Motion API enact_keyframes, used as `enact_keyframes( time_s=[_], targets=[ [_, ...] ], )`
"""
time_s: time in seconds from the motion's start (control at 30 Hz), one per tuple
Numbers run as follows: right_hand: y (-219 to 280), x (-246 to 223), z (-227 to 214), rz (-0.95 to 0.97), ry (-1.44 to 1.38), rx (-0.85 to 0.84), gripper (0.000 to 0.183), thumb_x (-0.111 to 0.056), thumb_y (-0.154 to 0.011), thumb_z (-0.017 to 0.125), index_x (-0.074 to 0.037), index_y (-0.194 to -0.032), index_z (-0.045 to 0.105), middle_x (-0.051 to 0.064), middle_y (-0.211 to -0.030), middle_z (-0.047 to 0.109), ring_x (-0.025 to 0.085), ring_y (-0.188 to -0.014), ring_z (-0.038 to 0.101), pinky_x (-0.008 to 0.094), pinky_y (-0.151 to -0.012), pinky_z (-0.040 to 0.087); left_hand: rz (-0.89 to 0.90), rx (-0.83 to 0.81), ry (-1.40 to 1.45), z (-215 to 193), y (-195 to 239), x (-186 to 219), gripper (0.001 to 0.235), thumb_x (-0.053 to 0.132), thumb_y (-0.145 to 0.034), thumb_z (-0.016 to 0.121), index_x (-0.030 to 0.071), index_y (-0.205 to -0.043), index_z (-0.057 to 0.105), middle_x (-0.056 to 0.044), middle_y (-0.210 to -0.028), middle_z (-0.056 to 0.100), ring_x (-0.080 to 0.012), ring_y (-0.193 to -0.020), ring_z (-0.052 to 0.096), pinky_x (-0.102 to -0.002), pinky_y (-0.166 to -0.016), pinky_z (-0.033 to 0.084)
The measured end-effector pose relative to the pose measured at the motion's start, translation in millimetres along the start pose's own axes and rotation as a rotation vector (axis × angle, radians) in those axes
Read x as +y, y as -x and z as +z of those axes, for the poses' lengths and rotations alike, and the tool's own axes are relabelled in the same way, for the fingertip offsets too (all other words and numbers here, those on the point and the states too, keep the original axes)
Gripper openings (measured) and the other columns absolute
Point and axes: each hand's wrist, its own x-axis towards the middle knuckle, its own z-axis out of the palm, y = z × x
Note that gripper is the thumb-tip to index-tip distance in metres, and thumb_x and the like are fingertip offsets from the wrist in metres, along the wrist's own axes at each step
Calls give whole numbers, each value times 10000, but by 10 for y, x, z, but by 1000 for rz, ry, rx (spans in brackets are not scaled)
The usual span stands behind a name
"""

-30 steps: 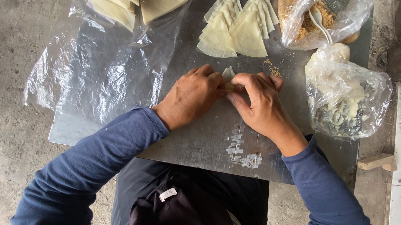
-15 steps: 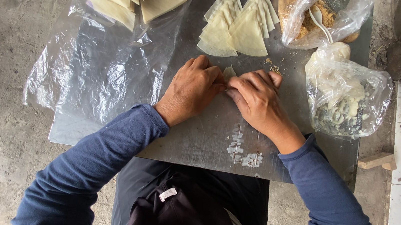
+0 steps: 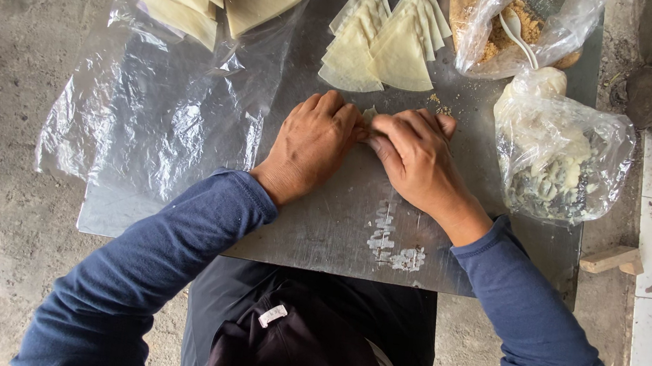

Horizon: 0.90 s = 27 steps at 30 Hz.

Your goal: The person repeatedly takes triangular pastry sheets, places a spoonful of grainy filling into the center, and folds the edges to seal them into a triangular packet. The finished packets are stacked on the metal table.

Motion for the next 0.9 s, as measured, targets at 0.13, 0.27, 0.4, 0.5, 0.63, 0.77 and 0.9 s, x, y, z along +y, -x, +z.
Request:
enact_keyframes(
  time_s=[0.13,0.27,0.4,0.5,0.63,0.77,0.9],
  targets=[
    [-44,14,-12,17,-17,-34,171,-203,-958,744,-100,-1056,650,10,-1008,601,192,-996,549,427,-923,308,-6,17,-31,33,7,-7,177,202,-950,682,37,-1011,664,-129,-972,611,-303,-905,617,-430,-837,508],
    [-54,-10,16,19,74,29,99,-208,-966,744,-143,-991,674,7,-1004,609,204,-1000,543,416,-912,311,43,22,-7,1,-28,-58,171,180,-963,679,29,-1042,664,-134,-985,626,-313,-931,624,-424,-864,517],
    [-60,-4,4,8,70,31,91,-185,-990,732,-125,-1032,678,0,-1017,614,194,-1006,547,410,-924,315,63,-33,83,-73,-21,-85,171,199,-971,697,39,-1027,679,-131,-967,642,-315,-919,630,-425,-854,521],
    [-64,-4,-28,11,37,11,129,-169,-985,725,-103,-1080,667,-8,-1003,611,186,-997,552,418,-944,318,39,-36,65,-77,-44,-57,145,184,-965,698,46,-1006,676,-123,-967,642,-314,-940,635,-423,-865,531],
    [-96,0,-69,1,-2,-18,158,-180,-966,733,-94,-1076,658,1,-1010,605,197,-1002,552,422,-950,319,-21,22,74,-61,-53,-9,150,179,-925,705,50,-997,675,-133,-986,633,-324,-938,635,-430,-834,531],
    [-103,-19,-33,22,76,21,107,-163,-978,731,-107,-1047,673,19,-1032,603,216,-1022,550,407,-925,311,-27,43,140,-83,-50,-18,147,159,-959,693,37,-1038,668,-141,-1012,607,-327,-954,634,-424,-847,537],
    [-112,13,-14,1,99,21,106,-164,-1003,717,-107,-1083,678,23,-1049,598,202,-1040,542,399,-938,308,5,-17,130,-122,-45,-48,156,191,-983,701,44,-1030,678,-129,-988,605,-307,-933,637,-416,-845,543]
  ],
)
